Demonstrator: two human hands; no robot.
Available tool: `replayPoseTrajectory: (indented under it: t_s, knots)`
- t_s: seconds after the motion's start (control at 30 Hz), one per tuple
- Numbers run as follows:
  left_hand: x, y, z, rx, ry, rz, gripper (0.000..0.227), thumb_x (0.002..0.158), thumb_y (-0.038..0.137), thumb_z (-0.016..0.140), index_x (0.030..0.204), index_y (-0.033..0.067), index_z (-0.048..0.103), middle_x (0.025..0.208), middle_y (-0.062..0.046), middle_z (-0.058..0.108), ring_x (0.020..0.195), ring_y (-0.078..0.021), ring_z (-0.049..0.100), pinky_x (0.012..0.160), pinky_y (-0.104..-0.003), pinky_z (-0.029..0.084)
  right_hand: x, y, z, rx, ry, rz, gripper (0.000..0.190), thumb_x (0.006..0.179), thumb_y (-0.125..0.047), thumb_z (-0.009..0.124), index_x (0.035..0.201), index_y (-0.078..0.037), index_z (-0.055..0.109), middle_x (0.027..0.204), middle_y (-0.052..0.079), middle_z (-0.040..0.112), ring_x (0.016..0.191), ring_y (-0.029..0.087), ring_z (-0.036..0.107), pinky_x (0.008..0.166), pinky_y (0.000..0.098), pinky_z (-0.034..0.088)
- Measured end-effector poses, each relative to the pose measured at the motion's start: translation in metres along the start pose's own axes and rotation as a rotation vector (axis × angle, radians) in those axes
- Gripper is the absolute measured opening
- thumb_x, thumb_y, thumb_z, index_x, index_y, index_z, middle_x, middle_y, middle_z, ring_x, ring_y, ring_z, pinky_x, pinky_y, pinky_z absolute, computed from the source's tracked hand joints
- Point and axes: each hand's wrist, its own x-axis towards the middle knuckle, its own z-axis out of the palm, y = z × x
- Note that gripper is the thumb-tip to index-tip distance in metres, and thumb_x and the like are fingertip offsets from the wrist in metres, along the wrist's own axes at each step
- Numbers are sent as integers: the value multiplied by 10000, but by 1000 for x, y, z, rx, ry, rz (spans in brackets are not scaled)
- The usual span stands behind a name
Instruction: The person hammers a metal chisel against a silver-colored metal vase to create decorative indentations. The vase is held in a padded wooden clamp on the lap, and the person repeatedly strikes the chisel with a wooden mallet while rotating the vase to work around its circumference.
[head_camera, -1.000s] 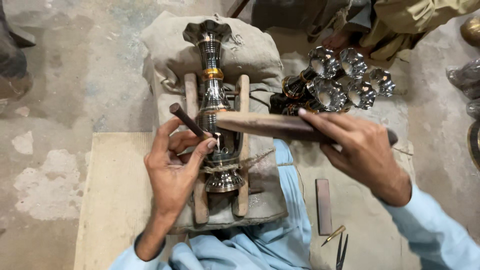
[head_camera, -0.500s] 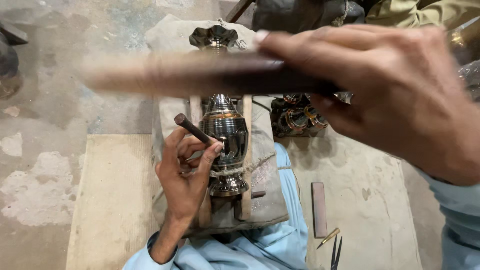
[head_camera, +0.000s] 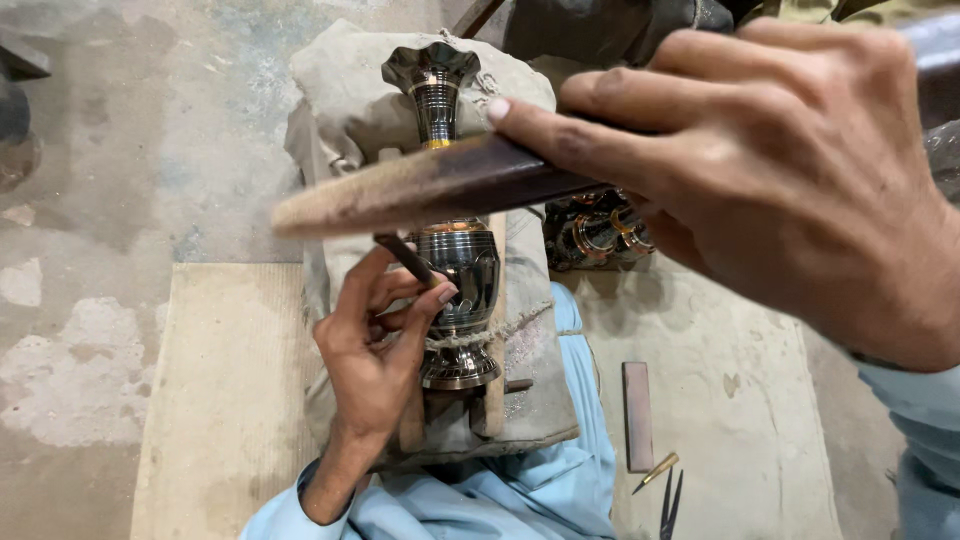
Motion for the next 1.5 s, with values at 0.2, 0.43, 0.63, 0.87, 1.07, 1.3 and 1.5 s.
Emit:
replayPoseTrajectory:
  t_s: [0.2,0.43,0.63,0.87,1.07,1.3,1.5]
  knots:
    - [3,2,1,75,-16,7,481,938,68,782,1366,49,565,1050,-121,799,978,-194,808,773,-277,685,-7,-3,-5,150,-48,113,647,841,-119,798,1463,-181,626,1163,72,769,865,199,733,684,320,591]
    - [3,2,0,68,-42,2,437,935,59,773,1332,47,590,1038,-129,807,967,-203,815,759,-286,688,-17,-5,-1,144,-49,114,669,795,-116,861,1423,-187,644,1139,69,781,817,221,736,621,356,586]
    - [2,-1,-2,35,-93,123,440,999,9,706,1407,8,541,1127,-160,773,1068,-239,785,923,-322,679,-26,-2,3,340,-23,176,675,810,-88,849,1442,-161,623,1122,76,764,876,228,734,711,365,598]
    - [2,5,-1,56,-96,83,425,966,-19,720,1366,-29,577,1111,-167,767,1062,-233,785,883,-310,678,-45,-5,7,483,-69,306,743,776,-124,819,1479,-178,583,1157,83,730,865,215,717,762,345,609]
    - [6,7,1,111,-89,98,455,933,-5,770,1354,8,596,1082,-154,779,1025,-216,793,852,-302,684,-49,-9,2,360,-38,265,686,834,-140,785,1481,-192,562,1128,99,727,811,246,715,708,358,605]
    - [9,4,-7,136,-172,117,451,937,33,774,1356,45,611,1078,-130,786,1011,-206,797,842,-307,687,-69,-8,16,275,-35,289,643,860,-133,783,1470,-175,585,1105,91,726,757,225,705,654,354,598]
    - [37,-7,-13,190,-374,186,470,910,103,800,1352,123,642,1099,-108,796,942,-174,806,764,-280,667,-108,-15,39,296,-56,380,628,875,-110,767,1474,-171,588,1073,102,741,774,239,708,636,374,591]
